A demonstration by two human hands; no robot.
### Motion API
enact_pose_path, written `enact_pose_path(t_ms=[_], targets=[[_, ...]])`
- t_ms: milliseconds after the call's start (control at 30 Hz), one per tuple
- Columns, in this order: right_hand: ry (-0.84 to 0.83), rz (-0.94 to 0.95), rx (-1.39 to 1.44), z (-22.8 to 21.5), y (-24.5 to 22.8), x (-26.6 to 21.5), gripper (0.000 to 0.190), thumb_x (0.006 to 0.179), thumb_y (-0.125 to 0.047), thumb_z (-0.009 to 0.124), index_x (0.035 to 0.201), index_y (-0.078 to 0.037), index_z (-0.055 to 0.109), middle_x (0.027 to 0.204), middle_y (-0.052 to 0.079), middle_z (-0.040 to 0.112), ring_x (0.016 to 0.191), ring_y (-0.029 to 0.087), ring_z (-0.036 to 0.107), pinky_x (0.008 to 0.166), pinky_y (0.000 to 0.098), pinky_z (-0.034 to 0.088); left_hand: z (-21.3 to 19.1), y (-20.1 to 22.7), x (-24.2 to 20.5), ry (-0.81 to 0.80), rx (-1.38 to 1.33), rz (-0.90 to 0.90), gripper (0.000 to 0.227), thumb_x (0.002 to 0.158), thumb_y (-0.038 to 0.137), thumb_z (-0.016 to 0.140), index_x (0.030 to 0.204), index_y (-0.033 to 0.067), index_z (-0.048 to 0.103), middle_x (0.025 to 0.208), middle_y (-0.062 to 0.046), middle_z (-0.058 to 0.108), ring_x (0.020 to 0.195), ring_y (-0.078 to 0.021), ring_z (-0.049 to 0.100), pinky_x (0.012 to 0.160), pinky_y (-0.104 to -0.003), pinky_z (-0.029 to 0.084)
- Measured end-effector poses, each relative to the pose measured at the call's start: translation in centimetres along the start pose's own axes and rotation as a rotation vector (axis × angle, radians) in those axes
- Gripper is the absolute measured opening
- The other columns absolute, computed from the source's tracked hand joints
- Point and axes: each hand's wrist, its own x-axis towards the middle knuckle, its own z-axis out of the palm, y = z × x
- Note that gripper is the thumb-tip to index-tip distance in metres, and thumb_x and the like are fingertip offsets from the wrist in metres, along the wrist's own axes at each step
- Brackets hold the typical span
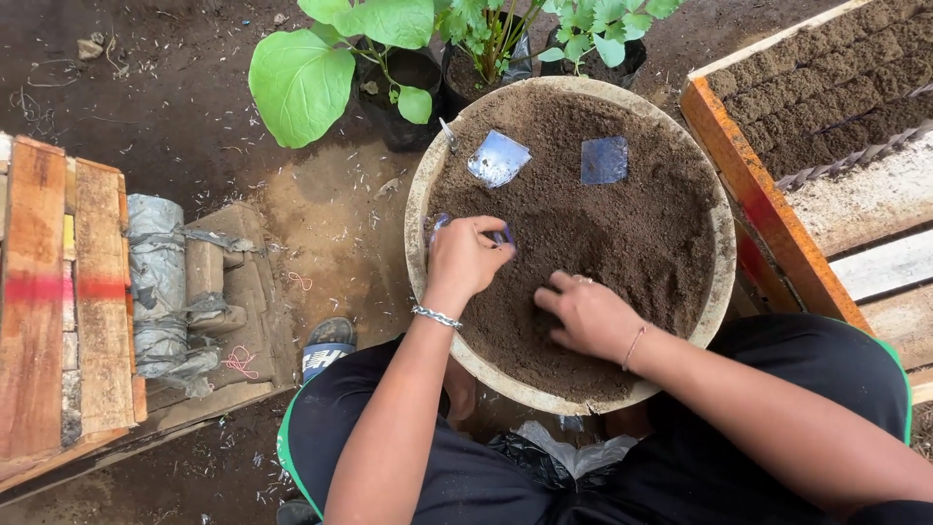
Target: Filling small plastic bags with soil and arranging them in a wooden tray for seedlings
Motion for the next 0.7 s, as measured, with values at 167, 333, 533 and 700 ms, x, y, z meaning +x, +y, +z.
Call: enact_pose_path(t_ms=[167,333,533,700], targets=[[0.353,0.377,1.046,-2.7,0.8,2.0,0.020,0.063,-0.015,0.070,0.079,-0.009,0.061,0.065,0.011,0.060,0.064,0.025,0.061,0.054,0.0351,0.051,2.1,-0.3,-0.1,0.064,0.354,0.087,0.025,0.068,0.019,0.057,0.092,0.0159,0.065,0.068,-0.003,0.066,0.081,-0.0275,0.062,0.076,-0.035,0.038],[0.659,0.321,1.864,-1.5,2.8,5.5,0.012,0.080,-0.015,0.059,0.074,-0.006,0.054,0.057,0.010,0.052,0.047,0.020,0.058,0.037,0.0377,0.052,4.3,0.7,-1.0,-0.183,-0.087,0.058,0.027,0.057,0.027,0.062,0.081,0.0148,0.066,0.075,-0.008,0.066,0.088,-0.0338,0.059,0.072,-0.036,0.043],[0.849,0.162,1.598,-4.9,0.0,4.3,0.023,0.085,-0.017,0.057,0.066,-0.006,0.055,0.055,0.002,0.051,0.052,0.009,0.053,0.048,0.0213,0.048,3.3,3.0,-1.7,-0.205,0.222,0.076,0.028,0.063,0.025,0.061,0.078,0.0014,0.064,0.069,-0.015,0.064,0.081,-0.0374,0.059,0.077,-0.037,0.038],[0.788,0.007,1.544,-6.7,-0.3,3.0,0.030,0.086,-0.018,0.048,0.059,-0.005,0.055,0.051,0.006,0.049,0.049,0.014,0.052,0.048,0.0234,0.044,3.7,0.9,-0.5,-0.062,0.331,0.153,0.025,0.068,0.019,0.061,0.091,0.0117,0.065,0.072,-0.007,0.065,0.079,-0.0288,0.062,0.072,-0.033,0.035]])
